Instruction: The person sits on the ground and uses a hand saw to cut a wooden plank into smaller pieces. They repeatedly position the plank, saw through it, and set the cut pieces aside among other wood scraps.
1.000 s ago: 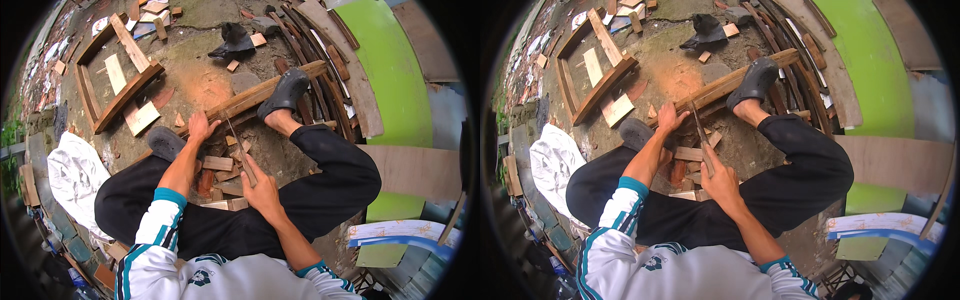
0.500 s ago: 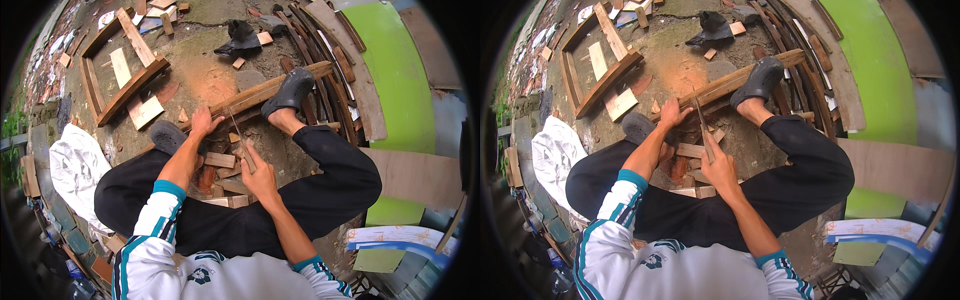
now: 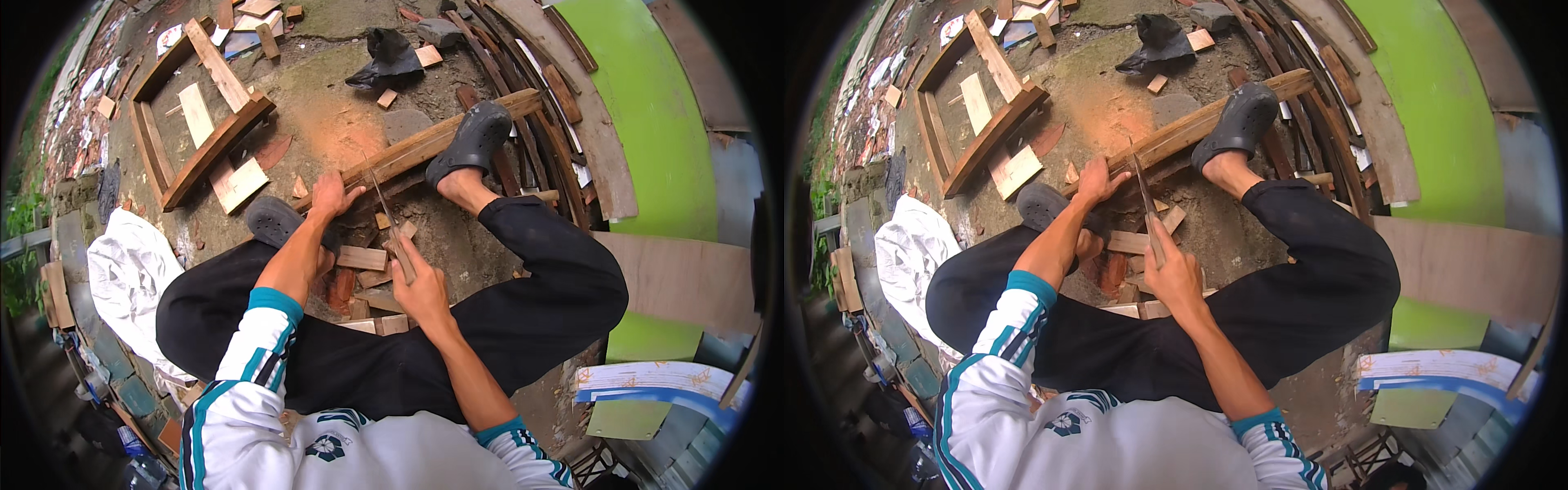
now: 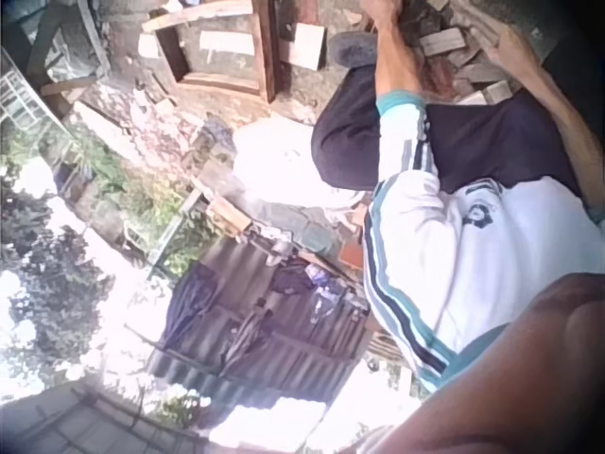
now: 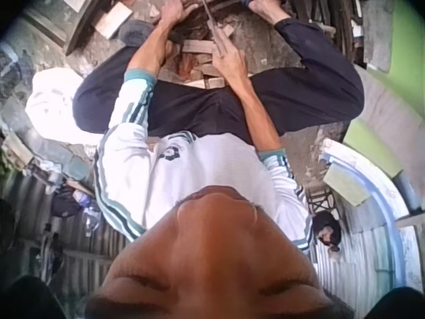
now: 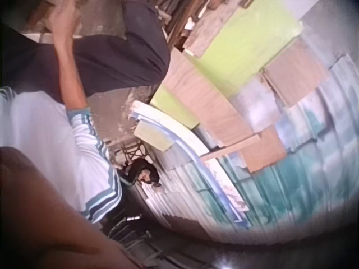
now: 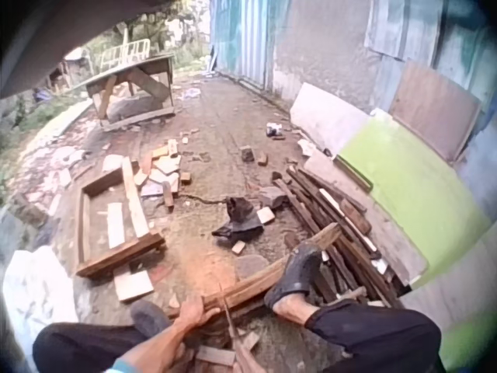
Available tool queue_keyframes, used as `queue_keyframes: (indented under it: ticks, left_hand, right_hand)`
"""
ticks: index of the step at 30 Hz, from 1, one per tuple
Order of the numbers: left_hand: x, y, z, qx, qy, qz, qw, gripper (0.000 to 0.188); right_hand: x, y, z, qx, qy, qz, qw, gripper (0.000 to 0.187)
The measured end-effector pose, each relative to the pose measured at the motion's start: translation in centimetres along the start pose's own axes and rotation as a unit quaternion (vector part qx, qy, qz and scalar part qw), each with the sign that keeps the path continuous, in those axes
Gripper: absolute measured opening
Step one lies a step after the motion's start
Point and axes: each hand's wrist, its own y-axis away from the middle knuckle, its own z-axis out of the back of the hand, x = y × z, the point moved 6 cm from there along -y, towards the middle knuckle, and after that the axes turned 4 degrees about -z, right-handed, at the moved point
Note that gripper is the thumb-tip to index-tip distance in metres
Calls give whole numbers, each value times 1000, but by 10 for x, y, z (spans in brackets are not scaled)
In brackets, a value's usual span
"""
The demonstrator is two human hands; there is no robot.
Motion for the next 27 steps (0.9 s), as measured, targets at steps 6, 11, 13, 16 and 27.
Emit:
queue_keyframes:
  ticks: [6,11,13,16,27]
  left_hand:
    - [-6,-14,5,-21,-16,-3,1000,77]
    - [-20,-34,19,0,3,-18,1000,79]
    - [-9,-19,8,-36,1,-35,999,80]
    - [0,-14,8,-7,9,11,1000,78]
    - [-15,-24,10,-2,16,-7,1000,82]
  right_hand:
    - [0,-54,-6,28,-1,-40,999,47]
    - [5,-125,-33,8,-22,-64,998,48]
    - [-9,-92,-32,-6,-15,-10,1000,53]
    - [-9,-6,5,13,-11,-12,1000,53]
    - [-10,-127,-45,1,-18,-69,997,51]
